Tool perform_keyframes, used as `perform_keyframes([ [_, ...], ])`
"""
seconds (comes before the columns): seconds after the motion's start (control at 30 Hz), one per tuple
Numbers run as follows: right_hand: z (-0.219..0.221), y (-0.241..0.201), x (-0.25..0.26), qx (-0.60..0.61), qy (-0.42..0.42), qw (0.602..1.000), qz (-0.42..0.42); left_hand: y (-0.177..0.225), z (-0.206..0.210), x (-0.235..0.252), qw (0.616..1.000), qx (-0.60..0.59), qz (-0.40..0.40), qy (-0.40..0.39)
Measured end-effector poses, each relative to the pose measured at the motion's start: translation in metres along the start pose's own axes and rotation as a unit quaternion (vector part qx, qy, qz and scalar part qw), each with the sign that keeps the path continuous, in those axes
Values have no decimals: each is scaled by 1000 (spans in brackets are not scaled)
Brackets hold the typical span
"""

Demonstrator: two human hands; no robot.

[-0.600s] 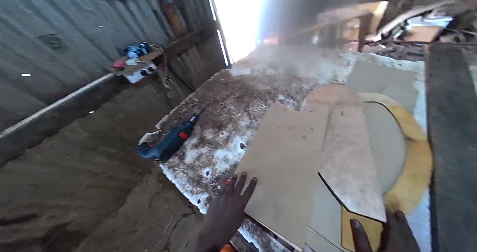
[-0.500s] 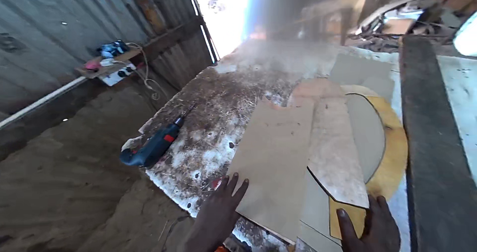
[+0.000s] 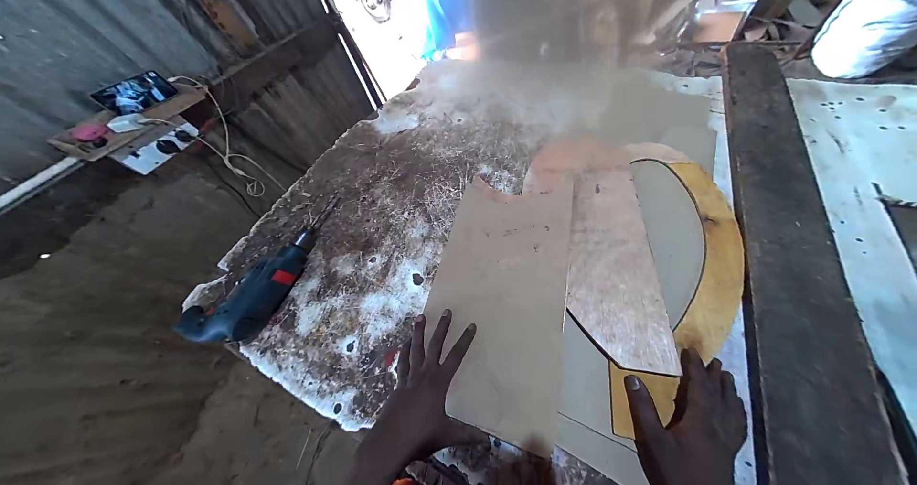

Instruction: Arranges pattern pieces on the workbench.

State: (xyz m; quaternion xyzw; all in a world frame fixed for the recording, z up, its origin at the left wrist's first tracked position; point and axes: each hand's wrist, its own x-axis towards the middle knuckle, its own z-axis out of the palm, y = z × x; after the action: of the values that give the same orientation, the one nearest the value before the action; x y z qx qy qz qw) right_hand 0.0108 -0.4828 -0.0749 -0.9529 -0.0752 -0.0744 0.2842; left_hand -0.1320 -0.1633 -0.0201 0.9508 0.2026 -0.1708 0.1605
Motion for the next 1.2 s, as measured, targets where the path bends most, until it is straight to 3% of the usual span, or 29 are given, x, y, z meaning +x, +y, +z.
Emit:
perform_keyframes([
  [0.1,3,-3,4,-15,-3,1000,1,-15,27,-2,989,47,41,137],
  [0.17,5,-2,11,-3,1,1000,-5,-24,47,0,959,57,88,263],
  [0.23,7,-3,22,8,3,1000,-15,-27,55,1,944,49,105,309],
  [0.6,27,-11,110,66,-39,994,-72,-18,48,8,948,36,61,311],
  [0.9,31,-7,113,58,-17,995,-75,-15,49,8,951,45,47,302],
  [1.0,28,-13,109,86,25,991,-101,-22,49,7,949,-21,58,309],
  [1.07,17,-19,99,106,59,978,-169,-35,46,1,949,-114,60,289],
  [1.13,5,-36,78,141,17,965,-222,-53,43,-3,951,-174,45,251],
  [1.2,-1,-58,45,167,-116,952,-228,-69,44,-8,948,-185,56,253],
])
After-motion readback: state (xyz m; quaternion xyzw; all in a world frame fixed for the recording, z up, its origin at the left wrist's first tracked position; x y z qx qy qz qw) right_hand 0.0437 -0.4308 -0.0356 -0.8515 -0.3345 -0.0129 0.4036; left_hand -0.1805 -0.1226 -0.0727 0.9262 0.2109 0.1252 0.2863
